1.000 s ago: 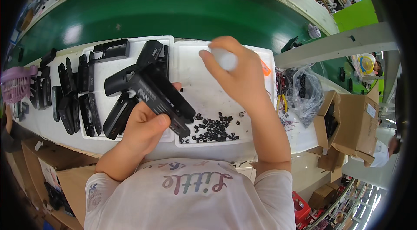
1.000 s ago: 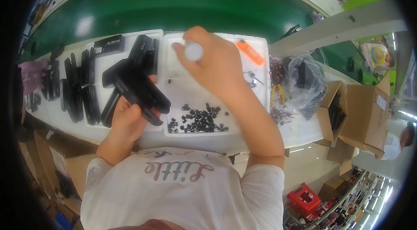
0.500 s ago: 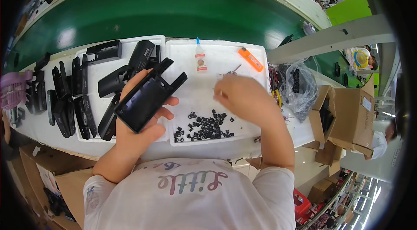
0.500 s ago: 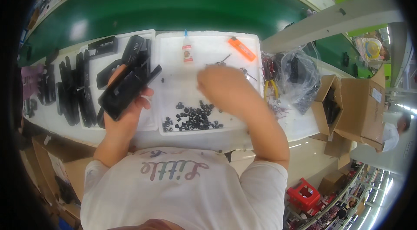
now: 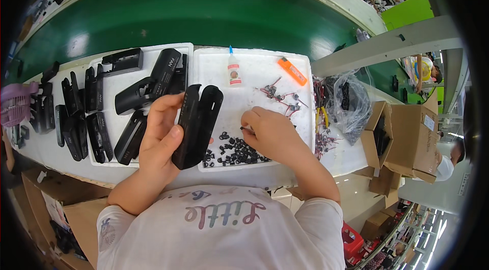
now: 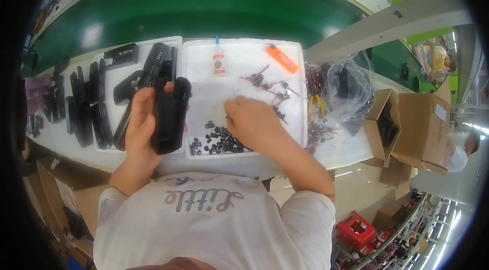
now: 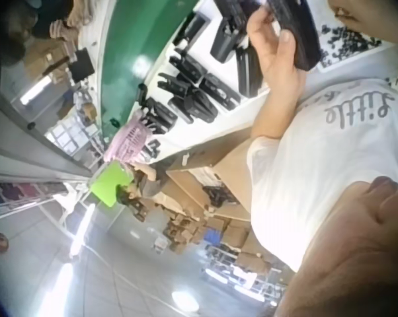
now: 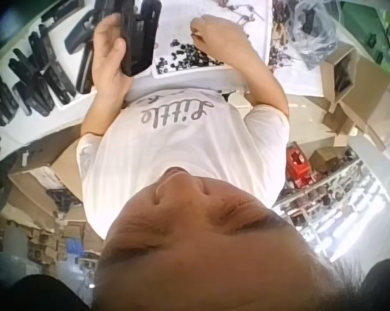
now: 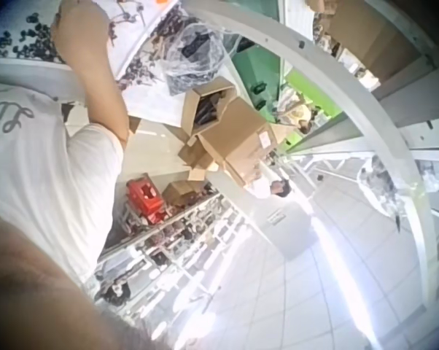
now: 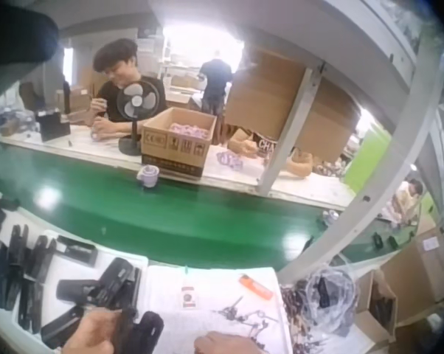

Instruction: The person applies adhesive to plastic fan casings and installs small components into them by hand. The person then takes wired electronic parts out of a bag, spreads them onto a tray, and picks up a shoulder bag.

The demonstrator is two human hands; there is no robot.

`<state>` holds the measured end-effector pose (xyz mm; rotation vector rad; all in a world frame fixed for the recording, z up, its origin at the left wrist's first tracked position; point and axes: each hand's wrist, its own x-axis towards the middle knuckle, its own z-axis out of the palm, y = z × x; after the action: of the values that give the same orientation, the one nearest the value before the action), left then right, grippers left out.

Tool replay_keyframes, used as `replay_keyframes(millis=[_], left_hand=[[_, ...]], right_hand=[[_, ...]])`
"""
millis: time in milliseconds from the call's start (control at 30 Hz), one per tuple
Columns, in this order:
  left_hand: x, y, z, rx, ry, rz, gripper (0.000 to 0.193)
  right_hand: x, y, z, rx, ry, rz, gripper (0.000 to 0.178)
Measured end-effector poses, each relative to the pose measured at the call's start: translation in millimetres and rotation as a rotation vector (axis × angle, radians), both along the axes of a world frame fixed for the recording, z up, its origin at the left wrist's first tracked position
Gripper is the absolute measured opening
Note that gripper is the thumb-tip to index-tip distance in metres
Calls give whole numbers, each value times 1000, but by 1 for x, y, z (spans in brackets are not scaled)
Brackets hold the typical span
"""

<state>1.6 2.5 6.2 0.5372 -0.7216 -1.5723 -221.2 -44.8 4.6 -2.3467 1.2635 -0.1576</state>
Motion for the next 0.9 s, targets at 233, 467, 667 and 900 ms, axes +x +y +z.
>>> replay_keyframes(millis=[233, 467, 667, 900], left_hand=[[-2, -3, 5, 234, 68, -194, 60], [-9, 3, 1, 239, 99, -330, 61], [-12, 2, 3, 203, 36, -360, 62], [-8, 0, 3, 259, 142, -346, 63]], right_hand=[[6, -4, -1, -84, -179, -42, 11], [22, -5, 19, -147, -383, -145, 17], [31, -4, 13, -198, -444, -154, 18], [24, -4, 20, -268, -510, -50, 20]])
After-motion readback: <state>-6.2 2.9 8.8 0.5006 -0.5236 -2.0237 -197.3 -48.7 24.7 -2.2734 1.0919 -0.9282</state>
